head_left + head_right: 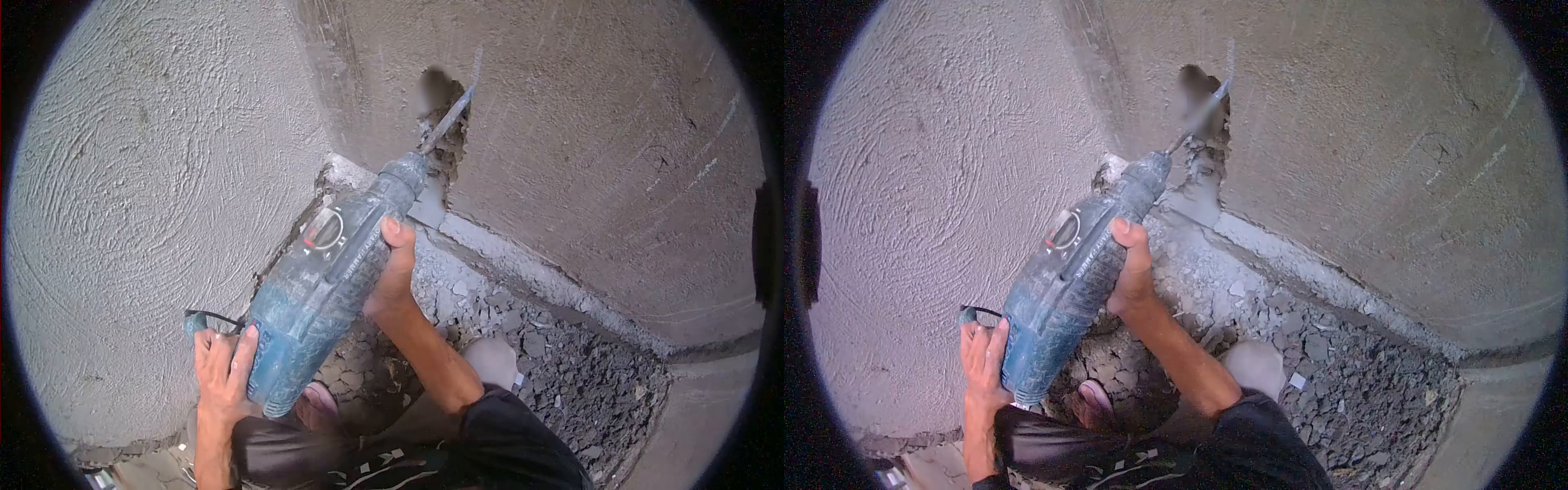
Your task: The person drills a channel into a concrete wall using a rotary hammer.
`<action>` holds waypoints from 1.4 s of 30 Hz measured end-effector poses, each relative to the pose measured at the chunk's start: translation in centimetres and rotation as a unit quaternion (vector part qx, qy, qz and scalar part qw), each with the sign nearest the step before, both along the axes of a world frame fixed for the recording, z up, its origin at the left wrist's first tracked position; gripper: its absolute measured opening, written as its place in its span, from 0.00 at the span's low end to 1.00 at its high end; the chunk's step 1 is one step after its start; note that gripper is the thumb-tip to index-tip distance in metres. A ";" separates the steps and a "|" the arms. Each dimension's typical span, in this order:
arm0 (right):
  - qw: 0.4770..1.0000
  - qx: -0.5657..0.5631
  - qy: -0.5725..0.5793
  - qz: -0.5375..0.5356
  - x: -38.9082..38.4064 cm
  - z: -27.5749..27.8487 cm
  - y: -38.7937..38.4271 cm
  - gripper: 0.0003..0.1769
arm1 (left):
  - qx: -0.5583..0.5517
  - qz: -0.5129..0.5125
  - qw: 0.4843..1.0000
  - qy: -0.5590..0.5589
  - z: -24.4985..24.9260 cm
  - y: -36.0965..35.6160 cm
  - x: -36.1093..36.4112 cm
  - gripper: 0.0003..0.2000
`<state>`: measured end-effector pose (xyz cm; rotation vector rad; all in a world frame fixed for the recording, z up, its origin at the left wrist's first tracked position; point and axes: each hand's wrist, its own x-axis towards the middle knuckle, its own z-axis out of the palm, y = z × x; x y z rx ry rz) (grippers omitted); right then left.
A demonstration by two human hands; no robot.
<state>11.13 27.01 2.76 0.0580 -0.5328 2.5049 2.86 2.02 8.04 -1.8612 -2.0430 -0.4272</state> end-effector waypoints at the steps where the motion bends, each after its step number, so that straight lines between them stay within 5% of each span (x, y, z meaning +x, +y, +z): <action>1: 1.000 0.003 0.003 -0.015 -0.2 0.1 0.1 0.34 | -0.002 0.001 1.000 -0.003 0.3 0.1 -0.2 0.41; 26: 0.997 -0.003 -0.058 -0.048 2.2 1.7 1.3 0.35 | -0.016 0.017 1.000 -0.011 1.6 1.7 3.9 0.44; 28: 0.993 -0.105 0.036 0.039 1.9 0.3 2.6 0.35 | -0.013 0.018 1.000 -0.015 1.3 2.6 4.3 0.44; 35: 0.998 -0.019 -0.063 -0.010 2.5 -2.0 5.2 0.37 | -0.069 0.016 0.996 -0.055 -0.1 4.8 5.5 0.51; 42: 0.996 0.002 -0.083 0.023 2.3 -1.1 1.5 0.33 | -0.012 0.025 0.996 -0.087 -2.5 1.1 3.9 0.39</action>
